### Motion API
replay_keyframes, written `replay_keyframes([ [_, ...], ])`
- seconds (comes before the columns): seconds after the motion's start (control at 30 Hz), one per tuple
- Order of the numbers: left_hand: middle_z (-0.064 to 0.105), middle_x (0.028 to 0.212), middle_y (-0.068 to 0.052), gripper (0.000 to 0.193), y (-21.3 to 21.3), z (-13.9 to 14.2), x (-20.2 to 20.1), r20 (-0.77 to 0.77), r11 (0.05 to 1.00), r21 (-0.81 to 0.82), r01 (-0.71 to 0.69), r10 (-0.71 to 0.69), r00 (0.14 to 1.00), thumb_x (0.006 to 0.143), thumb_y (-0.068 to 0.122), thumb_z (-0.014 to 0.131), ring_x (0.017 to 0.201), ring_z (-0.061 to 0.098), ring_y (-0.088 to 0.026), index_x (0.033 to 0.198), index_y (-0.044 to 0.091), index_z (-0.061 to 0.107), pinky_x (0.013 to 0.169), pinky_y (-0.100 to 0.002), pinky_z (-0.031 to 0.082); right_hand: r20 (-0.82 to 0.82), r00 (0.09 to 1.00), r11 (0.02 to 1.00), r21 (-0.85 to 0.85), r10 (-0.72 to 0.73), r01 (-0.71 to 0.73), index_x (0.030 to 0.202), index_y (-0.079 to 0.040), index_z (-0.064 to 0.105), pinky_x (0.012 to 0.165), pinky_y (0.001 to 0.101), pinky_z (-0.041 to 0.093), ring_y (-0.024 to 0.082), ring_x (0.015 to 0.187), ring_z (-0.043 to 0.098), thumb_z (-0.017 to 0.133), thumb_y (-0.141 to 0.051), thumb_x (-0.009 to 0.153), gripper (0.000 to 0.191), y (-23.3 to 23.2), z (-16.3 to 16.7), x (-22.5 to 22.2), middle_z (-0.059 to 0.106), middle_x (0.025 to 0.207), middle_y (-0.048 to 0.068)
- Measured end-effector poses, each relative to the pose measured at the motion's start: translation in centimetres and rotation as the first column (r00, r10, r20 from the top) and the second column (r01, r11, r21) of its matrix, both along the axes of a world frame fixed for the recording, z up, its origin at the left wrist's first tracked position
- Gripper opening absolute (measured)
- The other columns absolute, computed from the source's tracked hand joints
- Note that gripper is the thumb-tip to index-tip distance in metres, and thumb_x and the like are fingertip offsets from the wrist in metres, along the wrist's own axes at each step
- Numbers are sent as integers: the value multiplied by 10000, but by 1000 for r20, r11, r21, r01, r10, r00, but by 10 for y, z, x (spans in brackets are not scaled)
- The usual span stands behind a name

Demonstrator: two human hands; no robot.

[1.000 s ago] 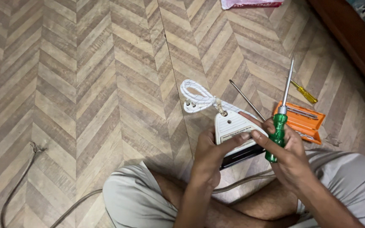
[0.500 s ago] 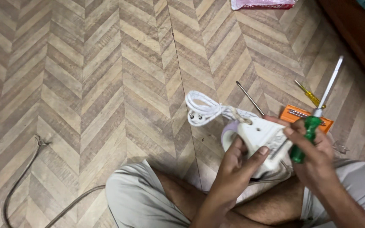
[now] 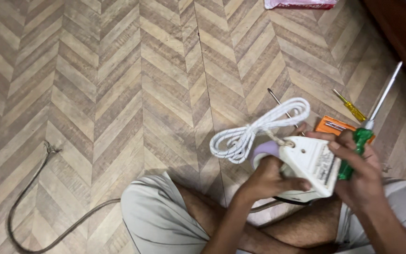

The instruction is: The person sits on the floor and services an electric clothes iron. They unscrew the back cover with a screwdriver, open the housing to reach the cord connection, reattach the power cord, then screw the cover back on and coil the cord by hand.

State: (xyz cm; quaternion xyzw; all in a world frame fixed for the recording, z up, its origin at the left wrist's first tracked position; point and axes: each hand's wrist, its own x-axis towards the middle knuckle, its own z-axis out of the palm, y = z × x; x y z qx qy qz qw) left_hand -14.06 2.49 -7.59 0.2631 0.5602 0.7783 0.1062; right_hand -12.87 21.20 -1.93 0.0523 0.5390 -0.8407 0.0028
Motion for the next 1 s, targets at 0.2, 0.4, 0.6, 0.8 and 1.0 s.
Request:
replay_keyframes([
  [0.2, 697, 1243, -32, 770, -15, -18, 0, 406, 940, 322, 111, -243, 881, 746, 185, 913, 1117, 651, -124, 1431, 53, 587, 977, -284, 529, -91, 995, 832, 549, -40, 83, 1173, -69, 582, 974, 382, 548, 255, 1168, 635, 580, -95, 940, 234, -8, 6, 8, 657, 1225, 126],
  [0.4, 728, 1160, -51, 569, -26, -31, 0, 379, 980, 199, 30, -105, 920, 791, 146, 869, 1042, 682, -122, 1287, -30, 653, 900, -285, 567, 352, 932, 123, 932, -90, -340, 1108, -34, 609, 661, 427, 527, 289, 698, 647, 669, -239, 1009, 236, 76, 31, 36, 614, 836, 170],
  [0.6, 720, 870, -70, 473, -45, -29, 6, 379, 996, -21, 87, -72, 923, 747, 202, 863, 695, 678, -153, 1081, -75, 675, 589, -310, 567, 339, 940, -24, 940, -32, -340, 1080, -112, 761, 784, 330, 601, 153, 790, 722, 742, -393, 896, 337, 134, 12, 76, 726, 861, 30],
  [0.8, 732, 1089, -130, 675, -51, -12, 8, 188, 998, -63, 12, 0, 982, 677, 254, 909, 1019, 682, -213, 1211, -92, 684, 937, -371, 562, 100, 995, -124, 987, 20, -97, 1099, -181, 811, 715, 280, 570, 125, 711, 698, 901, -362, 671, 474, 134, -4, 114, 702, 843, 9],
  [1.0, 639, 1406, -193, 1052, -54, -4, 5, 277, 952, 250, 178, -247, 929, 656, 339, 938, 1336, 614, -298, 1493, -13, 407, 1172, -428, 472, -371, 833, -111, 886, 410, 449, 1061, -164, 755, 597, 288, 559, 145, 599, 669, 906, -287, 629, 474, 99, 17, 124, 674, 730, 3],
])
